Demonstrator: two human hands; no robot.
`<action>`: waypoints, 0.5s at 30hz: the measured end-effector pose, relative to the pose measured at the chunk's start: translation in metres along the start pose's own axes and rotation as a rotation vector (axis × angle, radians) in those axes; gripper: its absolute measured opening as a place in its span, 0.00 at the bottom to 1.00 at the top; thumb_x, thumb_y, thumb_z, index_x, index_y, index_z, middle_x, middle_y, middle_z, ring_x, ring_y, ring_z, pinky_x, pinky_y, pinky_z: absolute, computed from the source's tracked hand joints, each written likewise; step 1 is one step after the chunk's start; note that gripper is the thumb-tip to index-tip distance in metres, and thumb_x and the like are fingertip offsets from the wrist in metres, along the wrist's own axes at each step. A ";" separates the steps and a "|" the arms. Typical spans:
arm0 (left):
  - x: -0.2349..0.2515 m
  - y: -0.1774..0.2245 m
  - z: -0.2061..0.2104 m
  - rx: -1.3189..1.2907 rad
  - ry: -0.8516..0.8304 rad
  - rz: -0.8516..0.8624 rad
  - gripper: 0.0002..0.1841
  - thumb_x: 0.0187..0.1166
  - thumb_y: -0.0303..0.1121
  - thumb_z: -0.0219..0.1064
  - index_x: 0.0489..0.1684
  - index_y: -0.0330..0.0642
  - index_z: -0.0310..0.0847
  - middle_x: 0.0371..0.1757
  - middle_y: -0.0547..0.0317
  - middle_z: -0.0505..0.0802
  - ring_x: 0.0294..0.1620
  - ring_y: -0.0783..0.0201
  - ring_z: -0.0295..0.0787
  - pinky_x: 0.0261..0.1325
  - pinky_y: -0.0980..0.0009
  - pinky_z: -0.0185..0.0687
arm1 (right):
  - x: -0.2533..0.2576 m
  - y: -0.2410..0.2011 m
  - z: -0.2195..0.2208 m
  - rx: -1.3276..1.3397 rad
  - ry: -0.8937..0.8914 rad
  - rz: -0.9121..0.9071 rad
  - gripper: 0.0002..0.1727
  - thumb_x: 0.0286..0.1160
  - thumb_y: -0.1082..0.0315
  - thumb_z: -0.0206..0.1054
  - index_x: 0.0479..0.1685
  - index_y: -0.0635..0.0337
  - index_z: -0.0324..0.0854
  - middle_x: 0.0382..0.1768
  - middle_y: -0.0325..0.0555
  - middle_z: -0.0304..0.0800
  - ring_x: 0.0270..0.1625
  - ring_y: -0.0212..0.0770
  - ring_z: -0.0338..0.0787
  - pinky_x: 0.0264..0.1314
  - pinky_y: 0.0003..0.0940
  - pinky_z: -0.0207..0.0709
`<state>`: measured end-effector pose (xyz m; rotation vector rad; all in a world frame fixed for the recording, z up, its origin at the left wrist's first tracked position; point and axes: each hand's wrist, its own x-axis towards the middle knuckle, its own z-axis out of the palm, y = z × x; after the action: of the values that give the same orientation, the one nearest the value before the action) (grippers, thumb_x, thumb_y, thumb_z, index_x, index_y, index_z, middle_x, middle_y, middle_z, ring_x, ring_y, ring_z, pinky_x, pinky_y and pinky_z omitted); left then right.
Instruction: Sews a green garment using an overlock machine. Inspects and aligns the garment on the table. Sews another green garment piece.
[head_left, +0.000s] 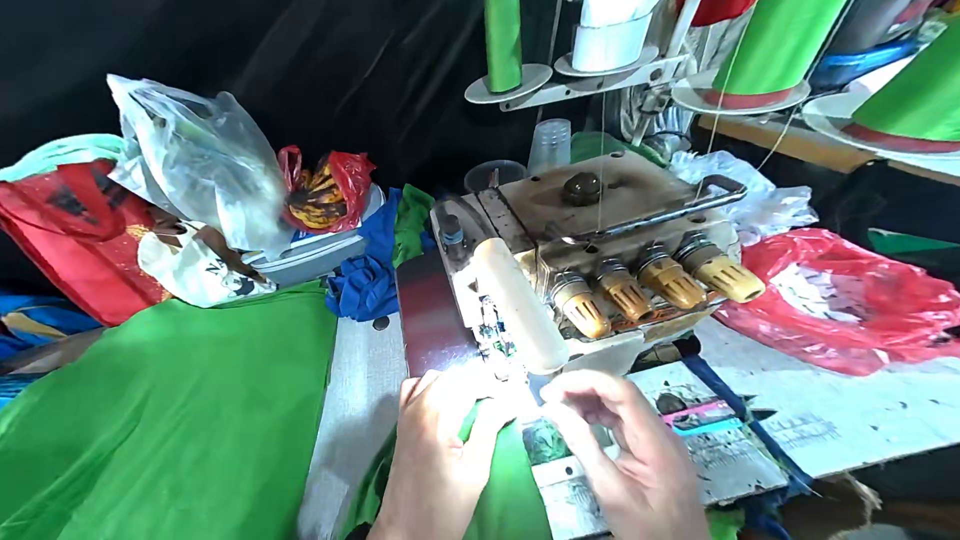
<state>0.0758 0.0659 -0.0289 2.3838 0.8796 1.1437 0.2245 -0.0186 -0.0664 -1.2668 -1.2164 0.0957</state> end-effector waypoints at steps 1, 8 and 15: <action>0.000 0.000 -0.001 -0.017 -0.012 -0.007 0.08 0.76 0.41 0.69 0.36 0.53 0.95 0.40 0.74 0.96 0.47 0.78 0.88 0.60 0.67 0.75 | -0.007 -0.004 -0.007 -0.005 -0.047 0.018 0.10 0.87 0.62 0.62 0.50 0.61 0.78 0.39 0.41 0.89 0.40 0.21 0.87 0.45 0.14 0.82; 0.004 -0.001 0.007 0.160 0.111 0.054 0.11 0.67 0.44 0.75 0.35 0.47 0.91 0.37 0.65 0.93 0.42 0.70 0.85 0.53 0.66 0.75 | -0.050 -0.019 -0.003 0.271 -0.383 0.407 0.14 0.76 0.78 0.68 0.54 0.76 0.70 0.41 0.55 0.89 0.42 0.31 0.92 0.51 0.27 0.86; -0.001 0.001 0.005 0.260 0.065 0.136 0.08 0.75 0.35 0.71 0.34 0.45 0.96 0.38 0.55 0.96 0.43 0.64 0.89 0.52 0.76 0.80 | -0.056 -0.013 -0.001 0.386 -0.336 0.244 0.06 0.76 0.80 0.67 0.44 0.77 0.80 0.42 0.54 0.91 0.47 0.23 0.89 0.57 0.16 0.80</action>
<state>0.0794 0.0637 -0.0318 2.6649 0.9518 1.2302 0.1940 -0.0599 -0.0921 -1.0756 -1.2451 0.7121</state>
